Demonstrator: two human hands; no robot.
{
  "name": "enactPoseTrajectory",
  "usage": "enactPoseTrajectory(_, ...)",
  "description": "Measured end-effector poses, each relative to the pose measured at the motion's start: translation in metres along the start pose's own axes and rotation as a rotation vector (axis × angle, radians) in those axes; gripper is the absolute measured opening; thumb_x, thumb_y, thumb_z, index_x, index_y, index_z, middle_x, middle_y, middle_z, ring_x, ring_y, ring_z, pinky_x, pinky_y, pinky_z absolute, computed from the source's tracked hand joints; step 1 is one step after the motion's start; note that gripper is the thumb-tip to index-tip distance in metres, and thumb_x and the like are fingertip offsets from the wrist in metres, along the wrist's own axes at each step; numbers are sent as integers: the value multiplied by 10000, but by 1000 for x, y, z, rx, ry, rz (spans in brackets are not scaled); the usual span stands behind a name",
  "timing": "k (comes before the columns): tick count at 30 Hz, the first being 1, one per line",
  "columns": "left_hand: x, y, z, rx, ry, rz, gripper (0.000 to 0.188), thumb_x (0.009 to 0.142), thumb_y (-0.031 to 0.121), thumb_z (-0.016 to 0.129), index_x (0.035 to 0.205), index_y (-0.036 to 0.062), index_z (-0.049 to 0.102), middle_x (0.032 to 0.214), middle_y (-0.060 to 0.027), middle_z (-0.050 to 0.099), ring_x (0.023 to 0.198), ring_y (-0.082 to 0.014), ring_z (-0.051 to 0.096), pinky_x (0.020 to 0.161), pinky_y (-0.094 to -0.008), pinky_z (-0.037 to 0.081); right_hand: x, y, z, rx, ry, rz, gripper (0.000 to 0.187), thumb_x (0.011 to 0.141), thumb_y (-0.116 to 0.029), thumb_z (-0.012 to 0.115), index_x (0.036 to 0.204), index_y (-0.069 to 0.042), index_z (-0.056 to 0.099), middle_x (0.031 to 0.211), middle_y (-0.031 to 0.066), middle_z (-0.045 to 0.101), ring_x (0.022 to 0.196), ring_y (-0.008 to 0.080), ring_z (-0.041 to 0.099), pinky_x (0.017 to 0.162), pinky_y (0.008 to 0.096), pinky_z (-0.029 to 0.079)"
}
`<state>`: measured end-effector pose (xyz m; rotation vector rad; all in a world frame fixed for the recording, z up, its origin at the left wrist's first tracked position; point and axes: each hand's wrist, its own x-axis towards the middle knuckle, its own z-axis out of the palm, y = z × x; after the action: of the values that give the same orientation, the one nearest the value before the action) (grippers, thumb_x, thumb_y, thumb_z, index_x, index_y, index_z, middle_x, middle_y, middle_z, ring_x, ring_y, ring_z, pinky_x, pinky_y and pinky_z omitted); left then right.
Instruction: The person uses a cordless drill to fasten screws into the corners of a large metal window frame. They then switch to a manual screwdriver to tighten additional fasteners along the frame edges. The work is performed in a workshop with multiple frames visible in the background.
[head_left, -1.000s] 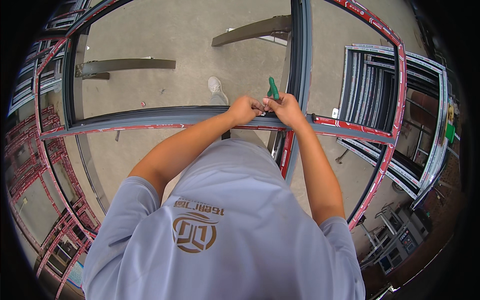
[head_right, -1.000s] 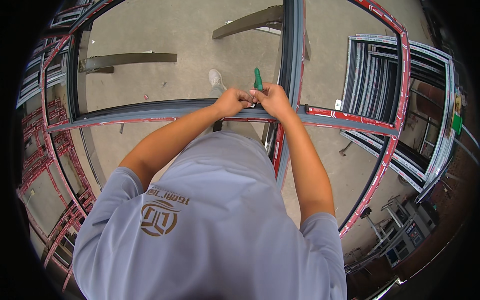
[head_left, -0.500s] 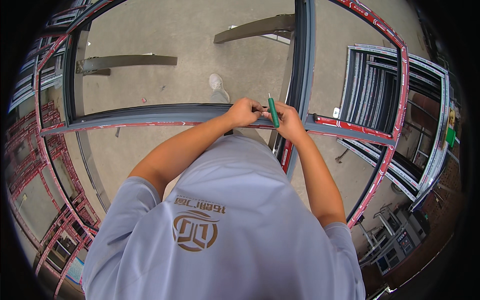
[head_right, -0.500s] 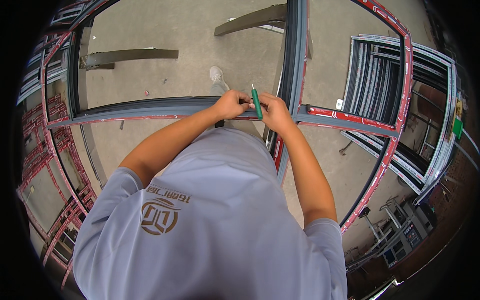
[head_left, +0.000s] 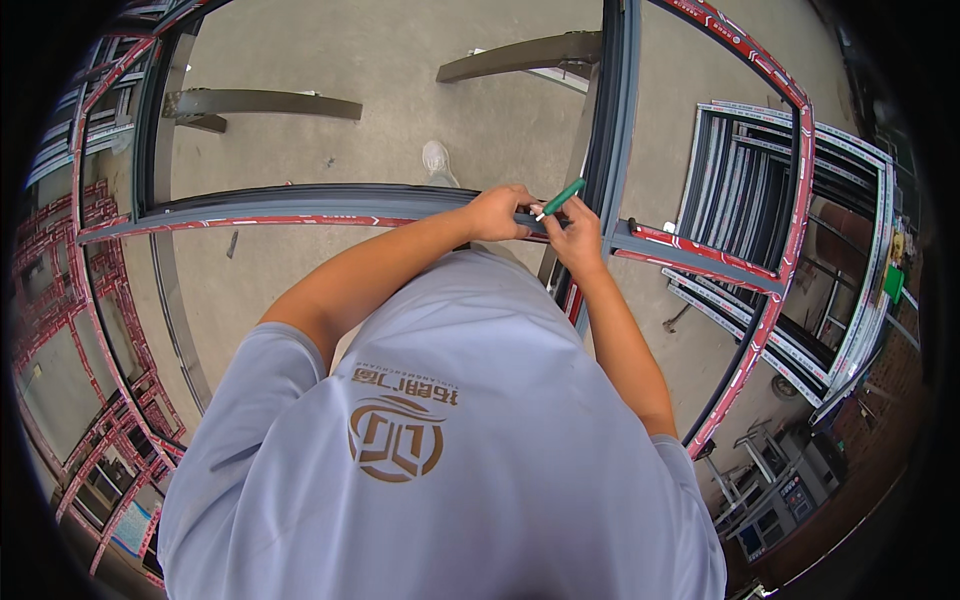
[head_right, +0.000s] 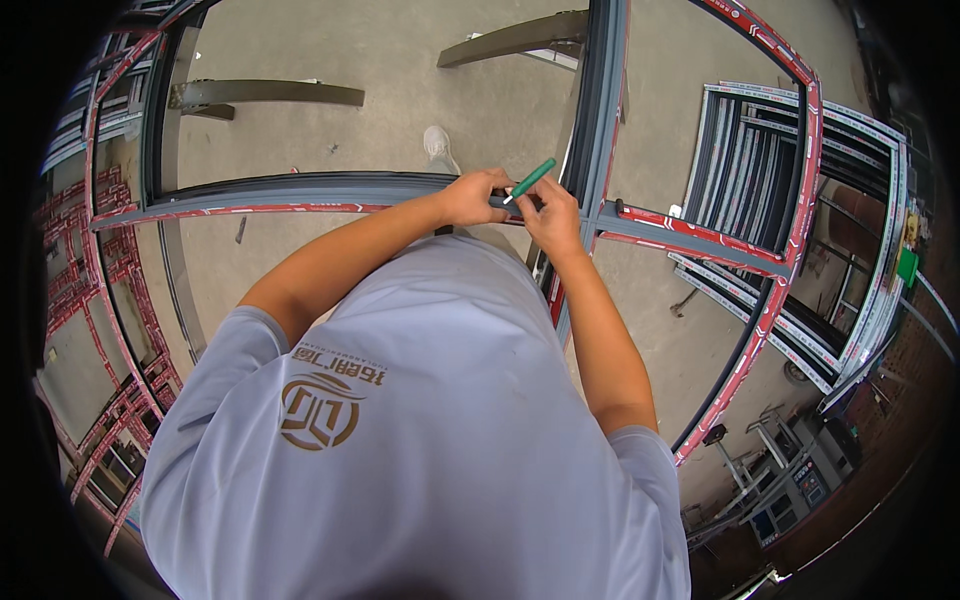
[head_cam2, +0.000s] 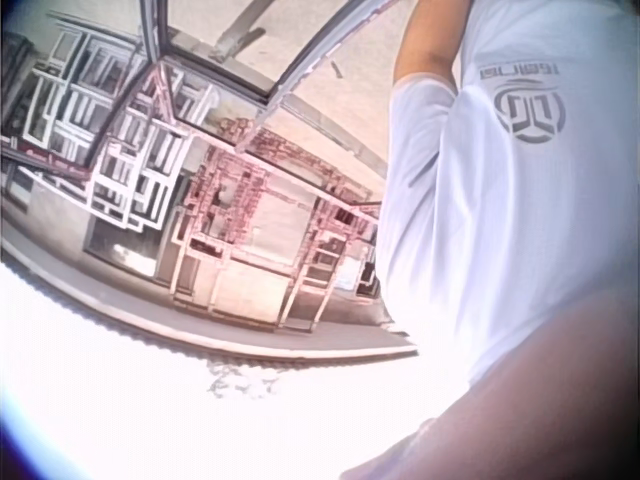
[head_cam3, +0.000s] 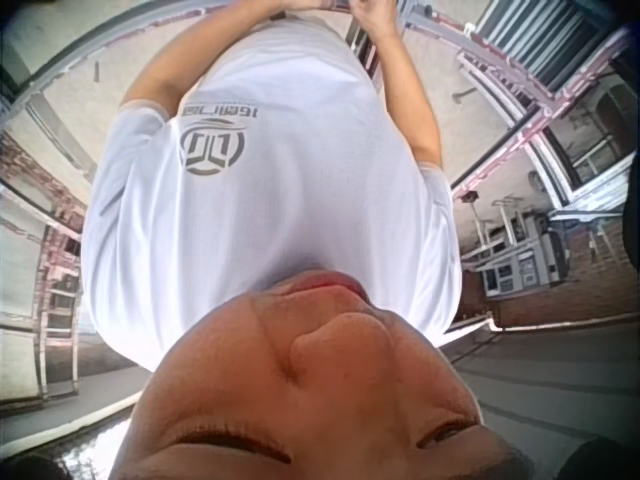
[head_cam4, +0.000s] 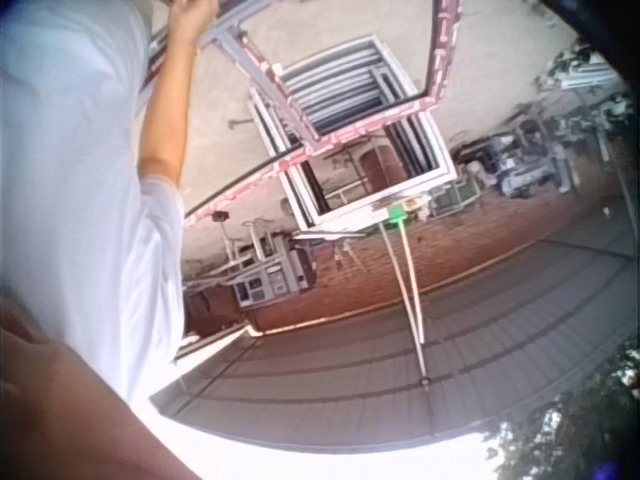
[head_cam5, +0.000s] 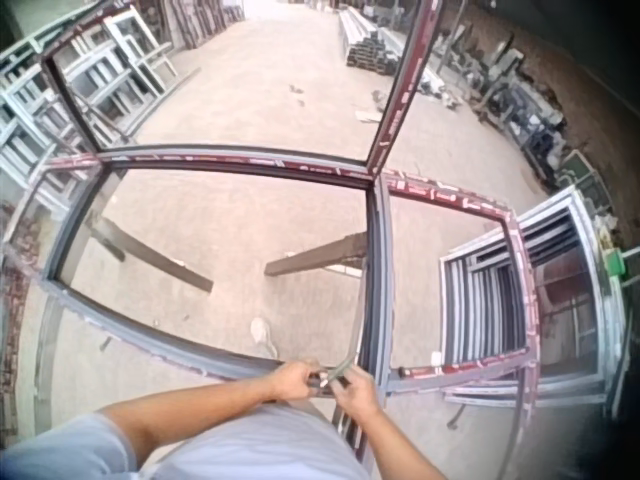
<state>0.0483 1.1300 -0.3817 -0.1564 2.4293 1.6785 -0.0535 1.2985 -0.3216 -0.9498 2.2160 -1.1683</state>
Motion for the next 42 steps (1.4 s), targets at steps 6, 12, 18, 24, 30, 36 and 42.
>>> enactPoseTrajectory(6,2,-9,5,66,2,69,458,711,205,857,1080,-11,694,1035,-186,652,991,-358,640,890,-428,529,1,12,1,178,-30,15,148,933,-102,751,1042,-2,754,966,155,736,843,298,724,770,358,561)
enactPoseTrajectory(12,3,-9,8,28,-1,31,508,697,230,859,1131,8,717,1066,-193,676,1009,-355,652,913,-411,530,-5,22,-4,13,-46,-99,174,916,-124,774,1038,0,770,923,185,726,740,316,685,673,384,534)
enactPoseTrajectory(18,1,-9,9,29,-21,0,576,680,233,848,1216,63,727,1138,-193,681,1088,-379,646,983,-438,518,-6,21,4,-175,50,-33,258,820,-223,876,882,-14,738,798,139,700,680,320,682,616,396,523)
enactPoseTrajectory(24,5,-19,14,2,-52,-132,623,705,209,853,1267,18,664,1122,-157,748,988,-244,703,902,-379,557,-9,23,-1,-79,-48,-43,169,908,-126,772,1035,-14,759,894,179,716,799,354,694,725,414,543)
enactPoseTrajectory(30,7,-29,17,69,-22,83,568,698,293,846,1196,53,714,1075,-186,690,990,-344,666,898,-427,549,-9,17,3,-85,-26,78,183,917,-160,773,1005,-4,739,903,168,731,797,307,718,729,366,556)
enactPoseTrajectory(36,6,-24,12,73,-11,121,517,696,301,831,1120,29,713,1045,-197,691,965,-369,666,881,-437,552,-8,19,5,-65,38,-39,208,903,-175,780,1035,-17,751,919,171,727,825,356,715,758,408,564)
enactPoseTrajectory(42,5,-21,10,1,2,148,476,691,297,840,1046,6,714,990,-192,701,910,-335,676,830,-425,551,-3,27,4,-73,21,-116,243,879,-233,810,900,-9,719,798,178,637,726,371,644,662,428,515)
